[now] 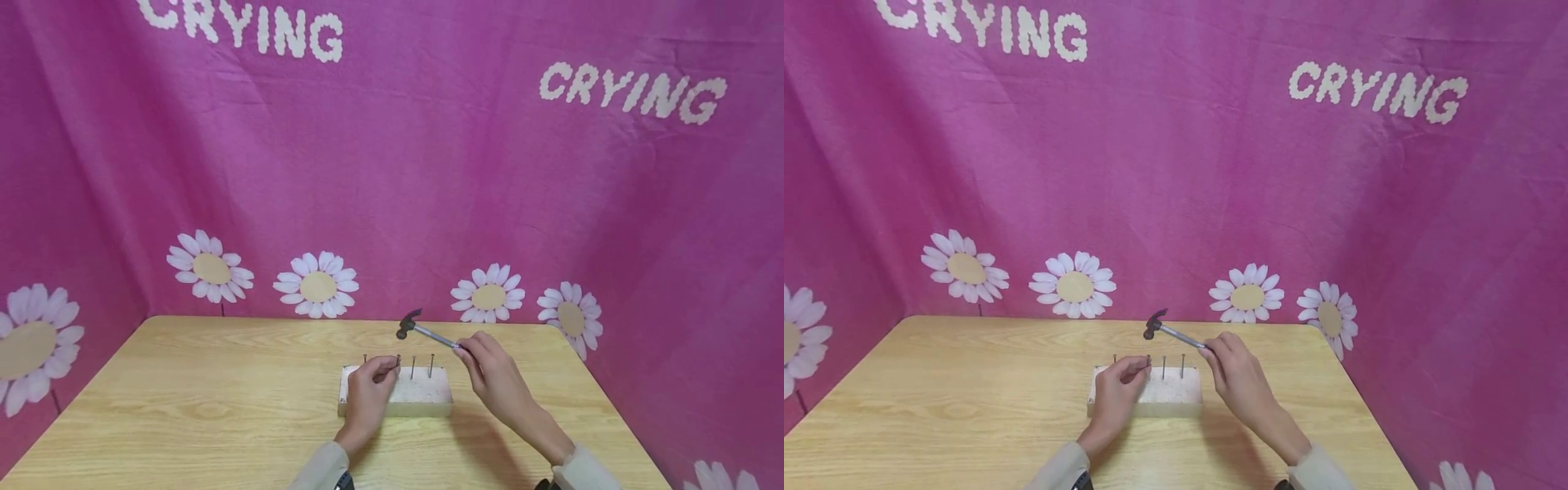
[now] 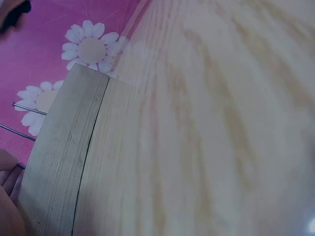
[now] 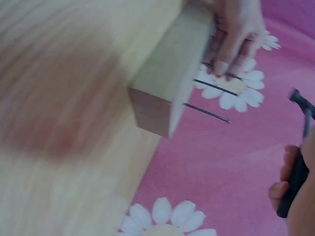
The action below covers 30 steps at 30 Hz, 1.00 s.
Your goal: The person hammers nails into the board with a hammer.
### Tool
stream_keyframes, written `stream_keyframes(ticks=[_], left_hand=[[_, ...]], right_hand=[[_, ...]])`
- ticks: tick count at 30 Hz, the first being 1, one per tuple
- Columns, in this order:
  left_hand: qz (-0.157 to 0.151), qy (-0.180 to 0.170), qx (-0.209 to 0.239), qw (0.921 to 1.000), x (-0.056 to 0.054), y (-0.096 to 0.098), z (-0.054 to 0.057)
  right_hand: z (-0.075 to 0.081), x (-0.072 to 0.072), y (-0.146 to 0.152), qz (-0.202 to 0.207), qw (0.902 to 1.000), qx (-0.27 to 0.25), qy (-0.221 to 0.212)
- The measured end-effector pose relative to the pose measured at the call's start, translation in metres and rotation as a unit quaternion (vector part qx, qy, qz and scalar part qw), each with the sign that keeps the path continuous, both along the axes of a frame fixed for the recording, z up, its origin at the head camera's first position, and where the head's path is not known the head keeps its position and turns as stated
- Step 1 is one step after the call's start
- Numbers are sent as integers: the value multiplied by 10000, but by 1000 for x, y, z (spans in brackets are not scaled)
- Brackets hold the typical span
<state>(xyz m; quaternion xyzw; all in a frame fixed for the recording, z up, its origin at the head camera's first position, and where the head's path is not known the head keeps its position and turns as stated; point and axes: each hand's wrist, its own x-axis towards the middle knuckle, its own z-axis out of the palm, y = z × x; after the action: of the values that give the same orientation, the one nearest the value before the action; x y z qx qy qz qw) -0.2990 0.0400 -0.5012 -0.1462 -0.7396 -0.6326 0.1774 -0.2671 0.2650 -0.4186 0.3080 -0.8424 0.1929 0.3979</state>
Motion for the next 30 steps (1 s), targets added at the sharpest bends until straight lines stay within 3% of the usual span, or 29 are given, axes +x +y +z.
stream_keyframes(ticks=[3,9,15,21,27,30], left_hand=[[-11,-53,32,10000,0,0,0],[16,-128,37,9999,0,-1,0],[-7,-185,-24,9998,1,-1,0],[84,-130,-51,9999,1,-1,0],[141,12,-42,9999,0,0,-1],[160,23,-41,9999,0,1,-1]], right_hand=[[3,0,-1,-41,9997,-237,-29],[-5,0,-3,-54,9981,505,-360],[-6,0,-2,3,9996,-174,-208],[-6,0,-2,-51,9987,432,-263],[4,1,-3,28,9994,-203,-275],[2,3,-5,-152,9986,74,-491]])
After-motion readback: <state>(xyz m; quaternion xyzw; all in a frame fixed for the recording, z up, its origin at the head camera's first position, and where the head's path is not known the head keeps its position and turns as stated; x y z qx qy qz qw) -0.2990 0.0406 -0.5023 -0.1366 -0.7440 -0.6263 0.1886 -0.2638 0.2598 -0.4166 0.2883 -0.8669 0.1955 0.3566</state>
